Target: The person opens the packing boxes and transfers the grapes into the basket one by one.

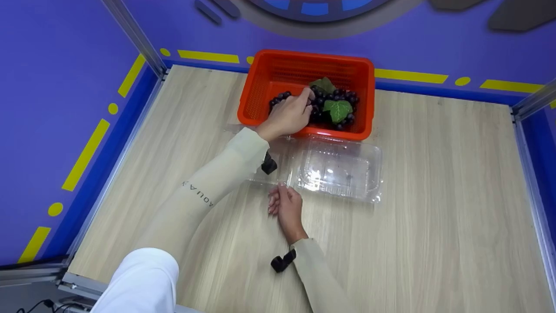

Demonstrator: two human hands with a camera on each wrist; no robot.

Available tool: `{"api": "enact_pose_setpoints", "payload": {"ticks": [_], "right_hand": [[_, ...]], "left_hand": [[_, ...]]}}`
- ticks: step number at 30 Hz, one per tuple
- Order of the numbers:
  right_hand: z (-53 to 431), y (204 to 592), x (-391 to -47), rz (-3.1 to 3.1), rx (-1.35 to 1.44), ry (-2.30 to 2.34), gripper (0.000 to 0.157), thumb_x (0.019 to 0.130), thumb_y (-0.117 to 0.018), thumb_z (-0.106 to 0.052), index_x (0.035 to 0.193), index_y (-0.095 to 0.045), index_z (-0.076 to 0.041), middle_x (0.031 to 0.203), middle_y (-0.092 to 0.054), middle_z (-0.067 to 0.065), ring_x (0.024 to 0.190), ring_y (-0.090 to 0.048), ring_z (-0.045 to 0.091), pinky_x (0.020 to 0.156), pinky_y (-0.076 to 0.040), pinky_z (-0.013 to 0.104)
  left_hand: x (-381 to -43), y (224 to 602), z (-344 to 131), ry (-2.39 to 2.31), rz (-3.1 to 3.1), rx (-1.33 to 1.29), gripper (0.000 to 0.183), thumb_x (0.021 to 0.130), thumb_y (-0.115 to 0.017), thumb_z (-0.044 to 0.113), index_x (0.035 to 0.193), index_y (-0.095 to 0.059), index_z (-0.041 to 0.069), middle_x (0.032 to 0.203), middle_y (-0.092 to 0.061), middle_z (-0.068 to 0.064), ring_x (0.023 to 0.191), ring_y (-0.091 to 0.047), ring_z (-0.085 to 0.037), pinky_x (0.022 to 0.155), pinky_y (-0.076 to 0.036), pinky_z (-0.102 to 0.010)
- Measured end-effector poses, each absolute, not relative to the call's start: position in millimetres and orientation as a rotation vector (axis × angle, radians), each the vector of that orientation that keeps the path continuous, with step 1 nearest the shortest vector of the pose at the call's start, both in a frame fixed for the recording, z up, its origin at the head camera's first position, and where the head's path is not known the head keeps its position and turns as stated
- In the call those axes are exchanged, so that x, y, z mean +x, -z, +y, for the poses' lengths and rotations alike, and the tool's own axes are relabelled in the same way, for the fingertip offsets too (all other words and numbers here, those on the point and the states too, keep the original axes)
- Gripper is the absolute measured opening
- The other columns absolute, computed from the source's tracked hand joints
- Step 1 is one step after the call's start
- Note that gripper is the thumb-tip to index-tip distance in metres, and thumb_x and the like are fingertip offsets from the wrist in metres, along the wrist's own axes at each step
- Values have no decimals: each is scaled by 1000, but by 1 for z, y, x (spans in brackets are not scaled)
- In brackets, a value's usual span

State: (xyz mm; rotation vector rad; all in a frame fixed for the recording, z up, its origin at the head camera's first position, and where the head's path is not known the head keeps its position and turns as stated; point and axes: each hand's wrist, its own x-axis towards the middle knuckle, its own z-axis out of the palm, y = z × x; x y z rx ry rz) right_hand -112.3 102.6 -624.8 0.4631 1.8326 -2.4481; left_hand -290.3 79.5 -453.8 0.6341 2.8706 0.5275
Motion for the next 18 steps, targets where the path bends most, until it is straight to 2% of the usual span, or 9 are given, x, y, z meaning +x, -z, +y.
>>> {"api": "enact_pose_setpoints", "payload": {"ticks": [5, 18], "right_hand": [[102, 626, -112, 1823, 454, 2460, 49, 104, -42, -25, 86, -62, 16, 53, -58, 3, 41, -51, 11, 38, -41, 21], [103, 622, -113, 1825, 474, 2438, 49, 105, -41, -26, 89, -60, 17, 54, -57, 2, 42, -52, 11, 39, -41, 22]], "left_hand": [[-286, 456, 77, -502, 2900, 659, 29, 102, -34, 25, 130, -38, 18, 78, -55, 2, 67, -59, -15, 54, -42, -29], [-279, 458, 62, -522, 2904, 733, 33, 102, -38, 26, 133, -38, 17, 81, -57, 2, 71, -62, -17, 58, -48, -31]]}}
